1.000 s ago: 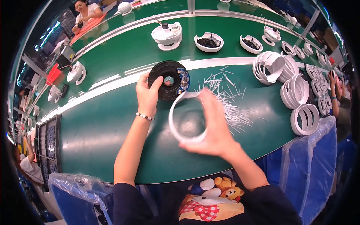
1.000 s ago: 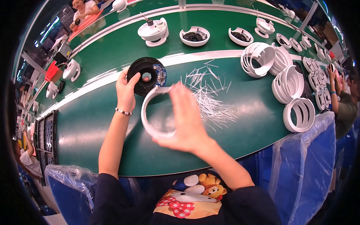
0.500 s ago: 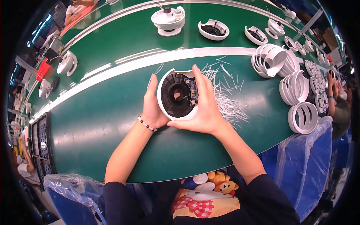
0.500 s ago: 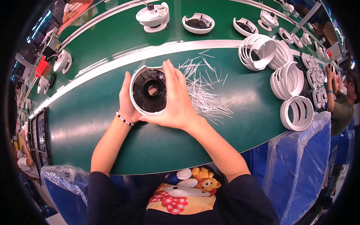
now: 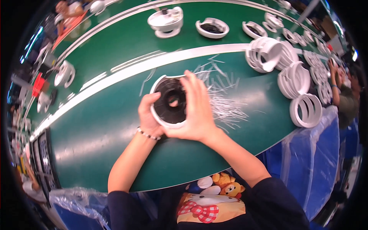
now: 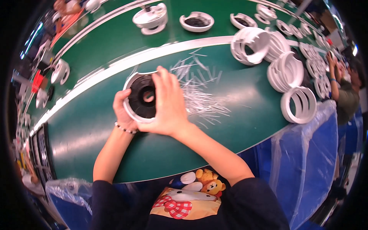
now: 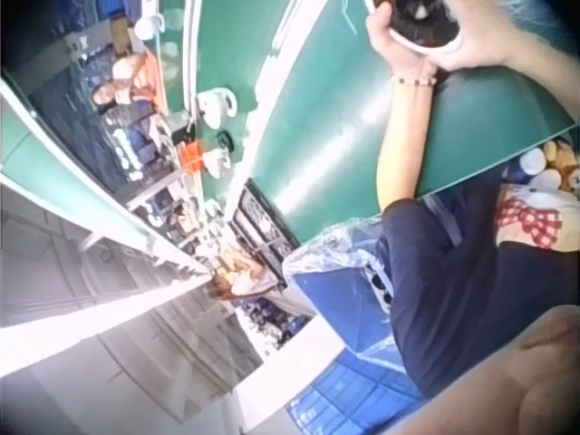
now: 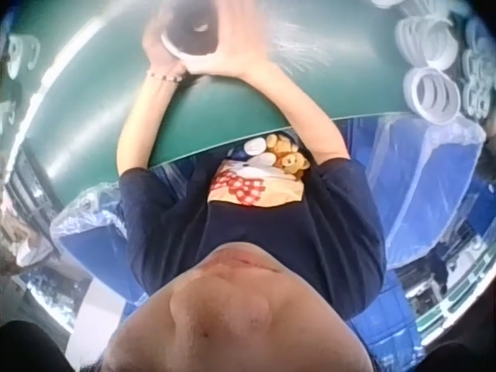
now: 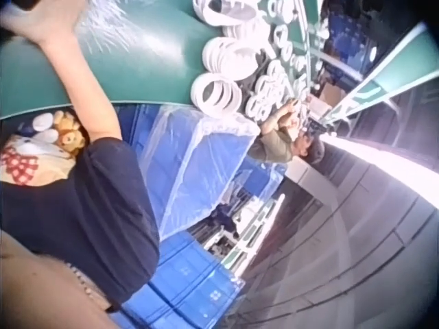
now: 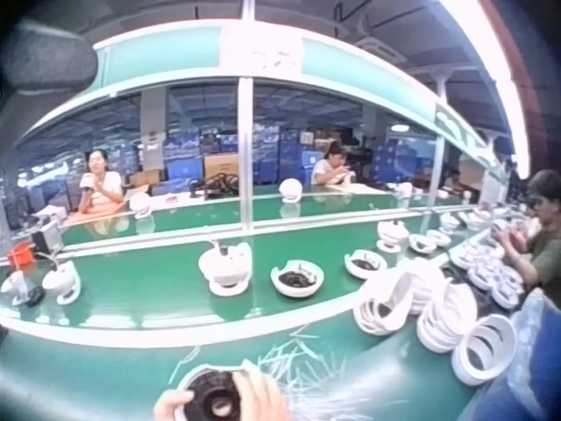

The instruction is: Manually assembling electronic components into white plastic circular housings on an industrial assembly line.

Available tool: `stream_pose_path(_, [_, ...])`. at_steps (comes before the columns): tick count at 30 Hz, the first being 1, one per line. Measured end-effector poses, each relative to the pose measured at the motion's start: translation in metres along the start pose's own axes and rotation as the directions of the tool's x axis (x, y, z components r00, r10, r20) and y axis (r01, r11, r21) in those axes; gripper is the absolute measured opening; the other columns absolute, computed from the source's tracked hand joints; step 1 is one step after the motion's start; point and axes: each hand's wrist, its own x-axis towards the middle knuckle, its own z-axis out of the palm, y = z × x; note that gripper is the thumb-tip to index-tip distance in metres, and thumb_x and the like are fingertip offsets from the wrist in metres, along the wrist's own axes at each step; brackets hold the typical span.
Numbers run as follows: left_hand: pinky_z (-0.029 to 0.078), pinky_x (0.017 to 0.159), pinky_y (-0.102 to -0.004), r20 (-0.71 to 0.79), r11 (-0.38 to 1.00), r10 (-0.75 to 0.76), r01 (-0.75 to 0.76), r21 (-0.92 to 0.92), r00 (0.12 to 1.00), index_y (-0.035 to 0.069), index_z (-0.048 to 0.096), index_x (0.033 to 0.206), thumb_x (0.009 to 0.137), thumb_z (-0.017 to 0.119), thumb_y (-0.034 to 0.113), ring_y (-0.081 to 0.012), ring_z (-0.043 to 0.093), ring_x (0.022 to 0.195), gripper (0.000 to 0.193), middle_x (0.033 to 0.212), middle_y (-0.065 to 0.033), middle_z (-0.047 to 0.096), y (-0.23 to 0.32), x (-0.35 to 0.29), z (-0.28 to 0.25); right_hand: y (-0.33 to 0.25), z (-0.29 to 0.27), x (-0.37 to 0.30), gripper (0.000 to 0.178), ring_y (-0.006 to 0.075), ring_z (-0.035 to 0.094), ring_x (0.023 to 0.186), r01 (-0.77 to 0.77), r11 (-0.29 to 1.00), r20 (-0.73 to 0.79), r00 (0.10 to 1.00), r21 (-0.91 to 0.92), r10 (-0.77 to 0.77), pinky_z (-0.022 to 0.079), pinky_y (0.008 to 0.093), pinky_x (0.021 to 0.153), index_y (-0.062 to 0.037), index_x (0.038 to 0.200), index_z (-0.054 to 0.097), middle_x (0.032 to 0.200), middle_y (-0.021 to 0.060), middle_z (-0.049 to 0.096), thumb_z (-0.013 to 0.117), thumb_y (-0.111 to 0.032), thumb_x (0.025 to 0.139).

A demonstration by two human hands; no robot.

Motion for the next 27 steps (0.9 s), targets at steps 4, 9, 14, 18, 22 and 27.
stream_pose_path(4, [0.040, 0.087, -0.0370, -0.069, 0.998, 0.038, -0.035, 0.047, 0.997, 0.001, 0.046, 0.110, 0.075, 0.045, 0.028, -0.0247, 0.052, 0.096, 0.044, 0.105, -0.0134, 0.053, 0.002, 0.011, 0.002, 0.013, 0.005, -0.006, 0.108, 0.0446, 0.017, 0.120, -0.048, 0.998, 0.012, 0.999, 0.052, 0.047, 0.018, 0.0489, 0.097, 0.0023, 0.127, 0.016, 0.131, 0.0265, 0.017, 0.074, -0.040, 0.047])
stream_pose_path(9, [0.040, 0.088, -0.0418, -0.453, 0.977, 0.208, -0.161, 0.140, 0.867, 0.003, 0.045, 0.110, 0.079, 0.037, 0.026, -0.0250, 0.051, 0.100, 0.039, 0.108, -0.0120, 0.053, 0.031, 0.050, -0.008, 0.037, -0.066, -0.004, 0.083, 0.0368, 0.021, 0.121, 0.095, 0.992, -0.117, 0.988, -0.079, -0.104, 0.020, 0.0450, 0.098, -0.0019, 0.123, 0.031, 0.131, 0.0195, 0.025, 0.071, -0.035, 0.059])
stream_pose_path(14, [0.038, 0.090, -0.0437, -0.458, 0.906, 0.419, -0.330, 0.264, 0.784, 0.001, 0.038, 0.115, 0.083, 0.032, 0.027, -0.0280, 0.046, 0.105, 0.042, 0.114, -0.0148, 0.047, 0.101, 0.106, -0.064, 0.105, -0.168, 0.013, 0.025, 0.0238, 0.054, 0.089, -0.039, 0.881, -0.391, 0.905, -0.471, -0.169, 0.041, 0.0310, 0.079, -0.0020, 0.089, 0.058, 0.092, 0.0110, 0.059, 0.059, 0.001, 0.064])
stream_pose_path(18, [0.036, 0.091, -0.0430, -0.265, 0.939, 0.290, -0.220, 0.266, 0.919, -0.004, 0.038, 0.114, 0.088, 0.027, 0.030, -0.0297, 0.046, 0.105, 0.044, 0.113, -0.0186, 0.047, 0.131, 0.138, -0.095, 0.163, -0.211, 0.027, 0.042, 0.0296, 0.043, 0.106, -0.096, 0.710, -0.283, 0.947, -0.698, -0.151, 0.031, 0.0377, 0.091, -0.0043, 0.103, 0.052, 0.113, 0.0131, 0.048, 0.051, 0.003, 0.061])
stream_pose_path(22, [0.036, 0.091, -0.0423, -0.404, 0.920, 0.325, -0.187, 0.344, 0.855, -0.006, 0.040, 0.113, 0.087, 0.035, 0.025, -0.0283, 0.047, 0.104, 0.040, 0.111, -0.0197, 0.047, 0.115, 0.176, -0.108, 0.220, -0.244, 0.029, 0.042, 0.0295, 0.042, 0.109, -0.043, 0.707, -0.156, 0.983, -0.706, -0.096, 0.030, 0.0366, 0.093, -0.0046, 0.107, 0.051, 0.118, 0.0128, 0.046, 0.053, -0.004, 0.065])
stream_pose_path(27, [0.044, 0.081, -0.0379, -0.352, 0.179, 0.631, 0.313, 0.933, 0.691, 0.001, 0.039, 0.119, 0.077, 0.056, 0.028, -0.0239, 0.048, 0.104, 0.052, 0.118, -0.0138, 0.045, 0.144, 0.138, -0.079, 0.295, -0.283, 0.044, 0.019, 0.0191, 0.059, 0.081, -0.130, 0.779, -0.194, 0.981, -0.613, 0.011, 0.044, 0.0281, 0.076, -0.0020, 0.092, 0.060, 0.089, 0.0104, 0.062, 0.055, -0.003, 0.074])
